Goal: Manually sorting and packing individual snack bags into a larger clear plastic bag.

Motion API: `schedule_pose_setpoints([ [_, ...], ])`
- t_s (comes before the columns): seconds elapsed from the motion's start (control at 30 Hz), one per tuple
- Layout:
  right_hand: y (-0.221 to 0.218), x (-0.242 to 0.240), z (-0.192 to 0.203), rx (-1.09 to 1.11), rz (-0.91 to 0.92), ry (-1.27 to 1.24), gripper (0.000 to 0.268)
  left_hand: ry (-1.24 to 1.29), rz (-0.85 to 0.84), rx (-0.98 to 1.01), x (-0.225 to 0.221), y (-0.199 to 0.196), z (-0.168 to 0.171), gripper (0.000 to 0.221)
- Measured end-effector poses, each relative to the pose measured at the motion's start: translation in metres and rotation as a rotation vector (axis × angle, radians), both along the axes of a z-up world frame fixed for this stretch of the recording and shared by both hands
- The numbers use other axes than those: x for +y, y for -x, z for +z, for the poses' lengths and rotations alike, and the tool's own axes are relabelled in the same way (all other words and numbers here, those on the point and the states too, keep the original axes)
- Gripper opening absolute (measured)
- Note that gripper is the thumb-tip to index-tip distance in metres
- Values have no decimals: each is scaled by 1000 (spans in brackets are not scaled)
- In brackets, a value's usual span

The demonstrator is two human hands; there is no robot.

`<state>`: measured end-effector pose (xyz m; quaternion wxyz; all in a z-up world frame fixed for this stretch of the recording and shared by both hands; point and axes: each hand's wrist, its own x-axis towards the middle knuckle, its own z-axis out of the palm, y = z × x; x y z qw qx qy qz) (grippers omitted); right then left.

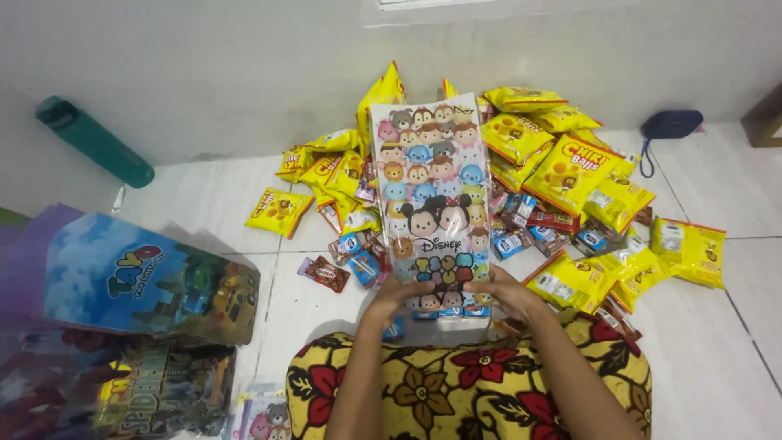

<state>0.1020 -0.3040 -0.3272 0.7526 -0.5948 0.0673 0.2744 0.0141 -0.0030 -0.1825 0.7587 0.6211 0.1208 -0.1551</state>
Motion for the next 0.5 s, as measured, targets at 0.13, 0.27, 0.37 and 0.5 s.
schedule_pose_setpoints([
  [0.13, 15, 15, 41, -28, 28, 33, 54, -95, 8, 123, 1, 1, 12, 68],
  [0.27, 32, 29, 96, -80, 37, 71, 52, -217, -5, 119, 1, -4, 6, 74],
  [0.37, 34, 29, 104, -103, 13, 135, 50, -247, -14, 134, -1, -6, -5, 75],
  [0.5, 35, 33, 105, -123, -4, 222, 52, -240, -51, 47, -2, -5, -3, 92],
])
